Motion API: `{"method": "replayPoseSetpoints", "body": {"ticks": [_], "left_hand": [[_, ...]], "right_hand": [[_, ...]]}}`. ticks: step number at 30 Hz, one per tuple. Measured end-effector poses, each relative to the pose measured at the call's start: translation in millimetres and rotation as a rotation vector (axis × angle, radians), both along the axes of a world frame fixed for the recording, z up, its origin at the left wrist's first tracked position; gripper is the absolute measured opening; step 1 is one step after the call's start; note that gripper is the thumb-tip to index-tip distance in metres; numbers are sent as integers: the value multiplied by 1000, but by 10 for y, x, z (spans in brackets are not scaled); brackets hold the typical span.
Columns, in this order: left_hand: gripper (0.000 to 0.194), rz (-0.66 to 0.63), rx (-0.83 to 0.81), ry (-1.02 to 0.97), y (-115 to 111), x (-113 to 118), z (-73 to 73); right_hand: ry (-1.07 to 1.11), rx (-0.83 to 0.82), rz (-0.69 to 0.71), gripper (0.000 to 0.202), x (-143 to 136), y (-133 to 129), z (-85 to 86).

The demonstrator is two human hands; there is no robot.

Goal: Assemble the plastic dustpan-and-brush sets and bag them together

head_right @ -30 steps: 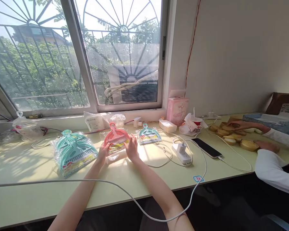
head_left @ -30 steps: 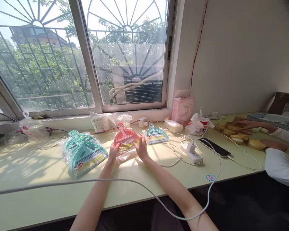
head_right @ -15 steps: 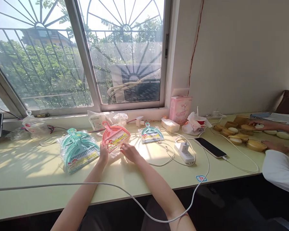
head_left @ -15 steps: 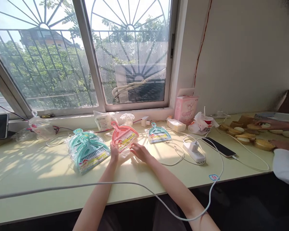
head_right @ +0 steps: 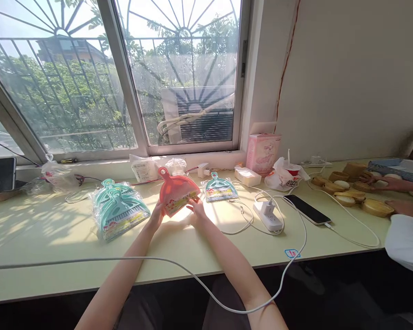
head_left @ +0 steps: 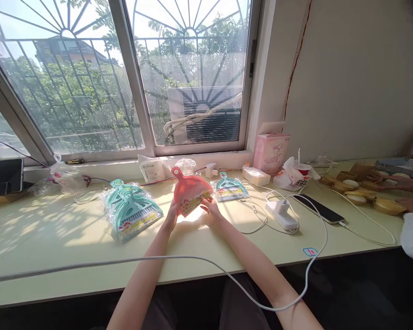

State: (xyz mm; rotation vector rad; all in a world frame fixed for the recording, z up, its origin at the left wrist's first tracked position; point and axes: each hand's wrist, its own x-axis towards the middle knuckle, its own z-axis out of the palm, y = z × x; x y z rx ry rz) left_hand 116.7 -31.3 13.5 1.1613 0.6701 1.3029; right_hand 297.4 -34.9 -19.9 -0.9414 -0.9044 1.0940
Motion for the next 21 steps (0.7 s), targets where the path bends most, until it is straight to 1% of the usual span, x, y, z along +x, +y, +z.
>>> {"method": "replayPoseSetpoints", "body": {"ticks": [2,4,7,10,13,15,17,20,21], "left_hand": [[68,21,4,-40,6,7,-6],[65,80,-29,-73,28,-2,-18],[61,140,-110,-70,77,-42,-40],[60,200,-139,-29,115,-106,-49],[50,284,-136,-18,127,-174,-25],[45,324,-110,-46,134,-215,20],[44,362,-83,-112,159,-253,92],[41,458,-56,-235,230,-323,241],[41,481,-33,-248,251,-356,297]], "right_hand": [[35,24,65,29,10,-17,24],[30,29,118,30,-11,-33,43],[29,28,146,30,-60,-50,57],[46,20,119,30,-80,-59,77],[48,-32,67,27,-67,-75,124],[40,-45,67,27,-63,-98,173],[31,-24,101,31,-78,-135,229],[9,36,188,38,-131,-199,309],[6,51,216,39,-149,-217,331]]}}
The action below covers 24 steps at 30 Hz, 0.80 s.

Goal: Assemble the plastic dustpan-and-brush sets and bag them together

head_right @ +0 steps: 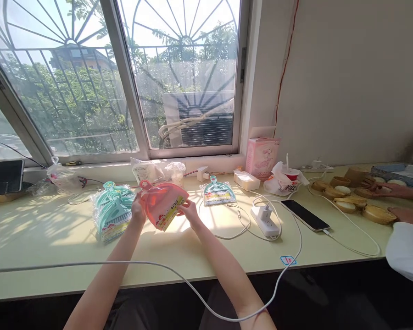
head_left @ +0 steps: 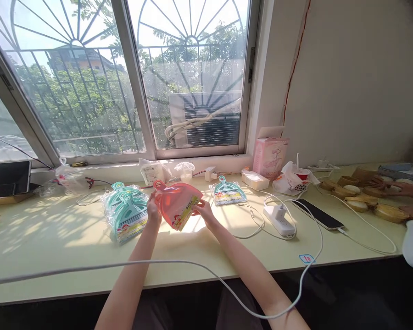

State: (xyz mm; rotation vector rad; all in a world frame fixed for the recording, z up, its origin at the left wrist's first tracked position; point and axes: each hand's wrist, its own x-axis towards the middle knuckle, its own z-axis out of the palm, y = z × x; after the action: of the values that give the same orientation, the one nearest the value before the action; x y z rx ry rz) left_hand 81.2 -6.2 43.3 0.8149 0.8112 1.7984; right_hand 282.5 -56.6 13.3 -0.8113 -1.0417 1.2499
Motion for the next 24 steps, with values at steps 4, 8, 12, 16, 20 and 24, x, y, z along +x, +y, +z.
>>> {"method": "replayPoseSetpoints", "body": {"ticks": [4,8,12,16,20,24], "left_hand": [[54,0,122,231,-20,-206,263],[70,320,341,672,-151,-459,629],[66,27,306,1288,-190,-495,928],[51,-231,206,1389,-135,-459,971],[56,-28,68,1054,-55,-887,1009],[54,456,-157,733,-70,-1879,1056]], "right_hand": [[40,25,10,39,11,-19,67],[16,42,33,41,140,18,90],[-72,45,137,40,186,14,74],[-117,58,190,42,161,-31,84],[-69,76,165,42,217,-32,123],[62,32,31,39,311,45,105]]}}
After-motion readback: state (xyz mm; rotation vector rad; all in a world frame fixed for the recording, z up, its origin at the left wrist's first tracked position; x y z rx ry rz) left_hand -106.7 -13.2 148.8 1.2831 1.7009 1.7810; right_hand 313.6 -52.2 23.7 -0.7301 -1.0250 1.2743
